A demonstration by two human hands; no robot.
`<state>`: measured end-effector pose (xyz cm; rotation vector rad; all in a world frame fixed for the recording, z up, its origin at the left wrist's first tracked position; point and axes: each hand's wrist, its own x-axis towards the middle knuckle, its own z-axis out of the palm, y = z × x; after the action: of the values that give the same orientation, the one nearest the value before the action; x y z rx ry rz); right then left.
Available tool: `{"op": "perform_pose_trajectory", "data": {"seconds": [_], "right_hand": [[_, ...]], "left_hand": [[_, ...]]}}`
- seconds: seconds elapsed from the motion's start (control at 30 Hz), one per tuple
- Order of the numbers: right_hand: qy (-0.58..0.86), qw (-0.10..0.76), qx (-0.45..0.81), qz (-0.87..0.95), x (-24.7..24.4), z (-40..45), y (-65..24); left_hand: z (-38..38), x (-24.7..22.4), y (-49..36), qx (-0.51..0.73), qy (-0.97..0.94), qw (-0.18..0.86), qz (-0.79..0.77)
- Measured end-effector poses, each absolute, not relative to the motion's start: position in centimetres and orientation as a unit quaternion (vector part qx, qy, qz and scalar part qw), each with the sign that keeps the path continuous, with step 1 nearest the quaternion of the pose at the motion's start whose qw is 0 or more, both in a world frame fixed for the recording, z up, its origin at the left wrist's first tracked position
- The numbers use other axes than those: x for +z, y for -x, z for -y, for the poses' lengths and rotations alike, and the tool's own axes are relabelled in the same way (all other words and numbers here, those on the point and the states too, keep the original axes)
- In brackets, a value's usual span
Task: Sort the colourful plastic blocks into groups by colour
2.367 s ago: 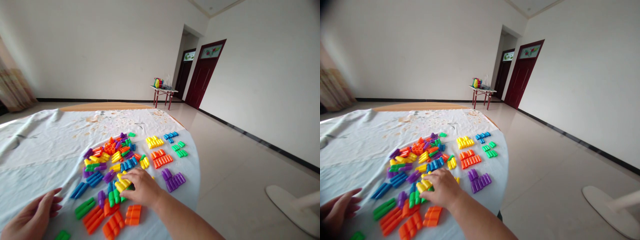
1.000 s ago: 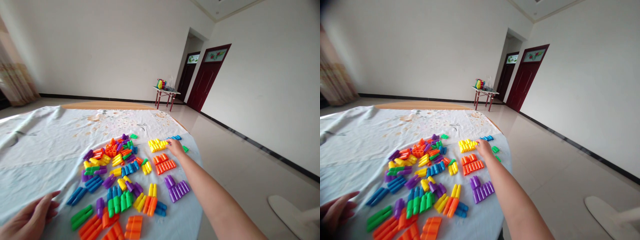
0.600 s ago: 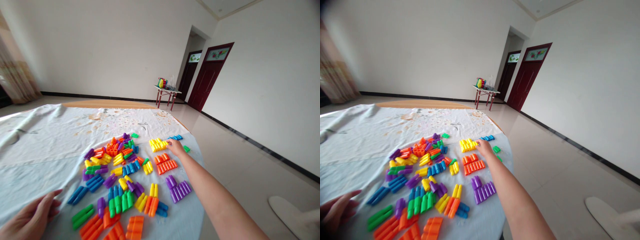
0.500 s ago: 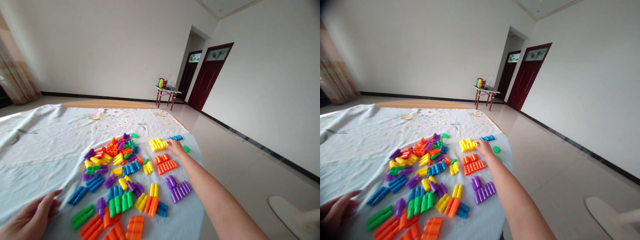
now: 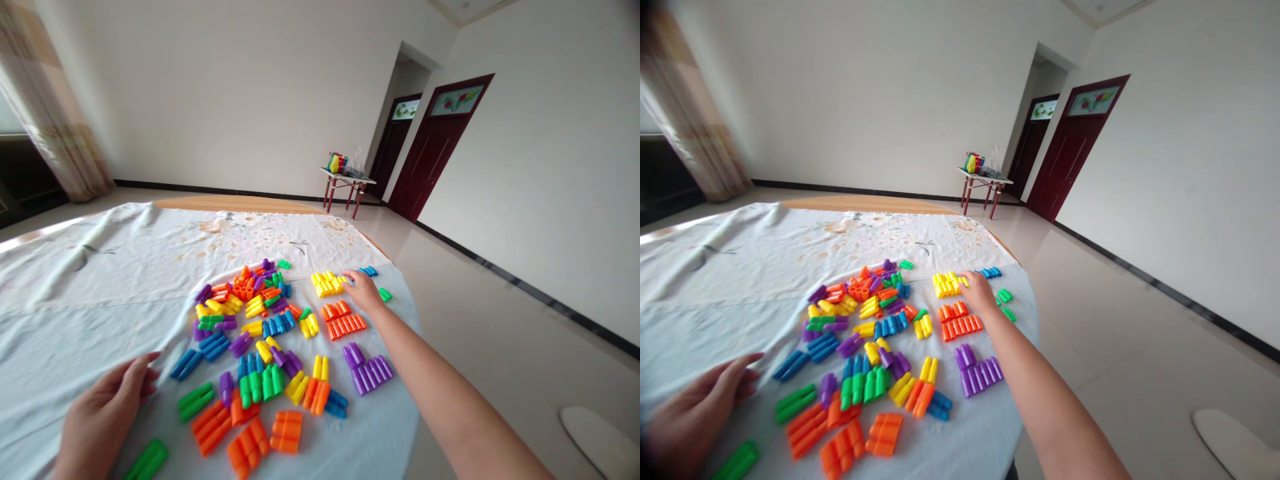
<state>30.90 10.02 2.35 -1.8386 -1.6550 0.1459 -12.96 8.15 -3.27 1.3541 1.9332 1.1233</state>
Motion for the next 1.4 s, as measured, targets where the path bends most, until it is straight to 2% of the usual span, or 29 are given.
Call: {"op": "perform_pose_trajectory", "data": {"seconds": [0.1, 0.23, 0.5, 0.87, 1.2, 1.4], "right_hand": [[0.642, 0.364, 0.069, 0.672, 3.3, -7.3, -26.7], [0.537, 0.359, 0.142, 0.750, 2.7, -3.6, -20.9], [0.518, 0.369, 0.190, 0.748, -0.1, -1.1, -17.0], [0.495, 0.257, 0.165, 0.814, 0.2, 0.0, -16.9], [0.480, 0.371, 0.227, 0.761, 1.0, 0.5, -17.2], [0.497, 0.425, 0.307, 0.691, 0.1, 0.1, -16.9]], "left_hand": [[-7.2, -1.2, 11.9, 0.419, -0.462, 0.329, -0.709], [-7.1, -1.1, 11.7, 0.430, -0.462, 0.333, -0.701], [-7.0, -2.0, 11.8, 0.455, -0.470, 0.328, -0.682], [-7.1, -2.8, 12.3, 0.463, -0.485, 0.328, -0.665], [-7.0, -2.3, 12.2, 0.457, -0.488, 0.321, -0.671], [-6.4, -2.5, 11.7, 0.423, -0.552, 0.259, -0.671]]}}
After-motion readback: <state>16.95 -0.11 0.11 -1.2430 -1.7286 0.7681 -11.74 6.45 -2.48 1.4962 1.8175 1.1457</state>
